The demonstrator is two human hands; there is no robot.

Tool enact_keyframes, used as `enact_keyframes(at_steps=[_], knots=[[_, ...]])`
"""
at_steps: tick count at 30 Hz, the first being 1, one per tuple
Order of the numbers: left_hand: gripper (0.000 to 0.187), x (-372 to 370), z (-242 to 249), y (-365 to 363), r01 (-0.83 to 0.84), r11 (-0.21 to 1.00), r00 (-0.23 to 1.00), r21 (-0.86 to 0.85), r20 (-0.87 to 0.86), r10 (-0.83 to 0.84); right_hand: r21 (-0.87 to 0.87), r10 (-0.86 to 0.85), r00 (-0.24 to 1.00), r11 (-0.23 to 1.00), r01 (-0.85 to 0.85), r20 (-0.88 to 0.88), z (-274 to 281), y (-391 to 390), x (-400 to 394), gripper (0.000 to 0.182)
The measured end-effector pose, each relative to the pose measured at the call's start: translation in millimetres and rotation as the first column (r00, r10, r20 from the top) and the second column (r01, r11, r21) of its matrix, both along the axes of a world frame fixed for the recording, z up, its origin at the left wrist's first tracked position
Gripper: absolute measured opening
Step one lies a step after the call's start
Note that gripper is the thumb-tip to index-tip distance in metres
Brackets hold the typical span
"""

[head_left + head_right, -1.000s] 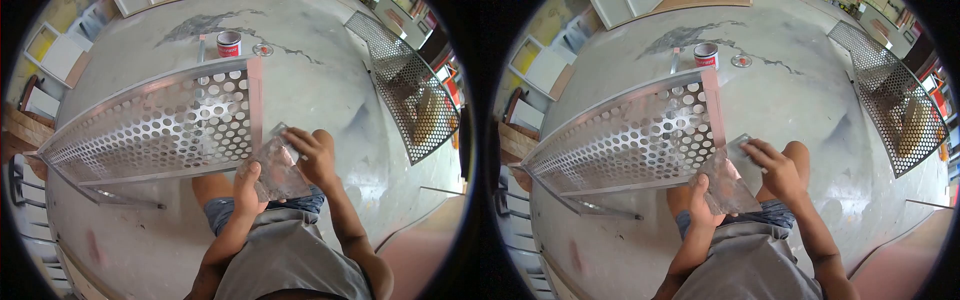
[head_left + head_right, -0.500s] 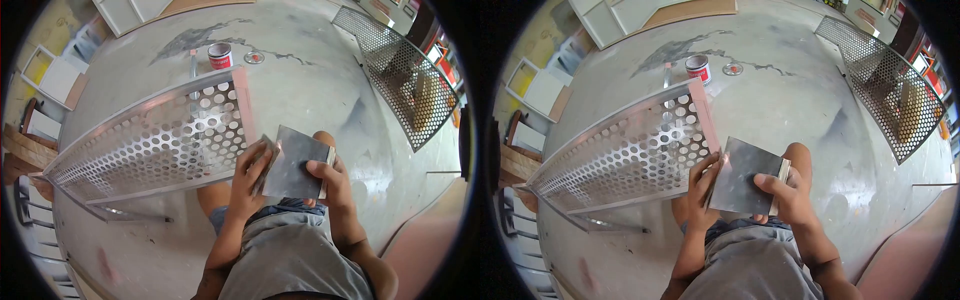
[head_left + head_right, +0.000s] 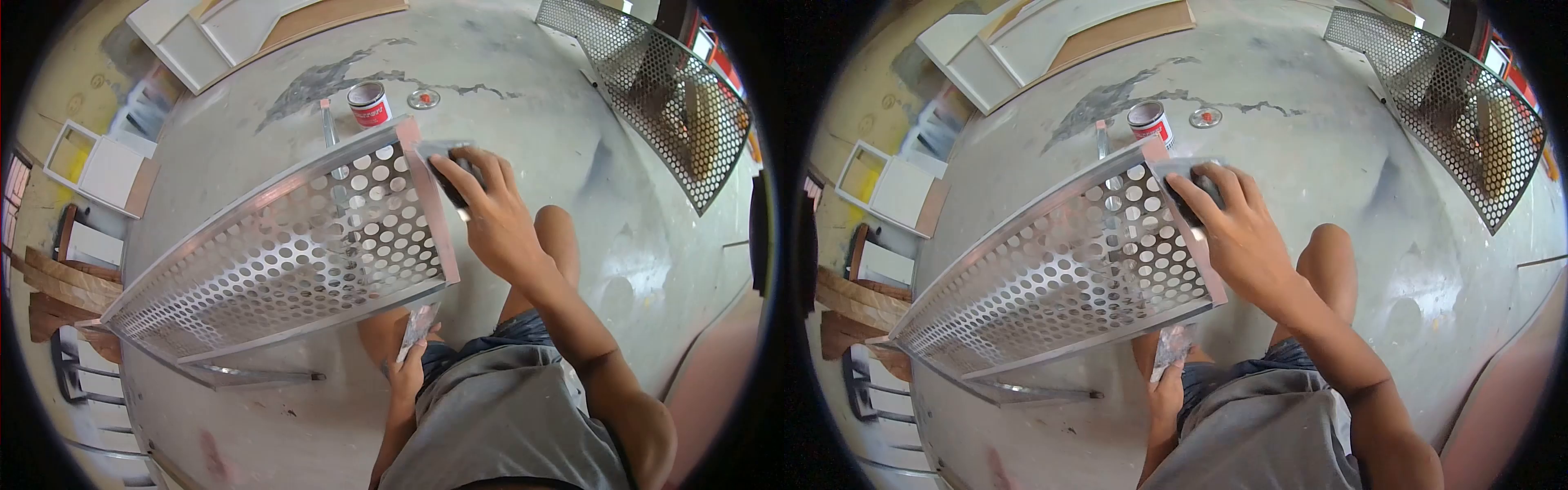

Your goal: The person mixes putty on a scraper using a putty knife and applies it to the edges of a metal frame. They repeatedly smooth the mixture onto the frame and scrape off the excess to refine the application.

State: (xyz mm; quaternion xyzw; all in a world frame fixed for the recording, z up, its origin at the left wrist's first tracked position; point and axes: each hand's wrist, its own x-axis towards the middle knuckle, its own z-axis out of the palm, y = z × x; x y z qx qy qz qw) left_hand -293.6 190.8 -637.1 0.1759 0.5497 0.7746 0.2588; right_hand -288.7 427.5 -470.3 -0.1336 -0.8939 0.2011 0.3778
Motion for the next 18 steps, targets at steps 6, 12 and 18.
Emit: enact_keyframes(at_steps=[6,12,18], knots=[[0.040,-3,-11,-21,0.001,0.994,0.993,-0.107,0.115,0.011,0.281,-0.083,0.996,0.956,0.085,-0.017,-22,16,-34,0.068],[0.027,-12,-24,-24,-0.054,0.982,0.996,-0.180,0.060,0.066,0.384,-0.139,0.990,0.913,0.137,-0.022,-26,22,-44,0.072],[0.029,-13,-27,-19,-0.042,0.993,0.994,-0.107,0.097,0.052,0.390,-0.137,0.990,0.911,0.137,-0.026,-29,25,-49,0.073]])
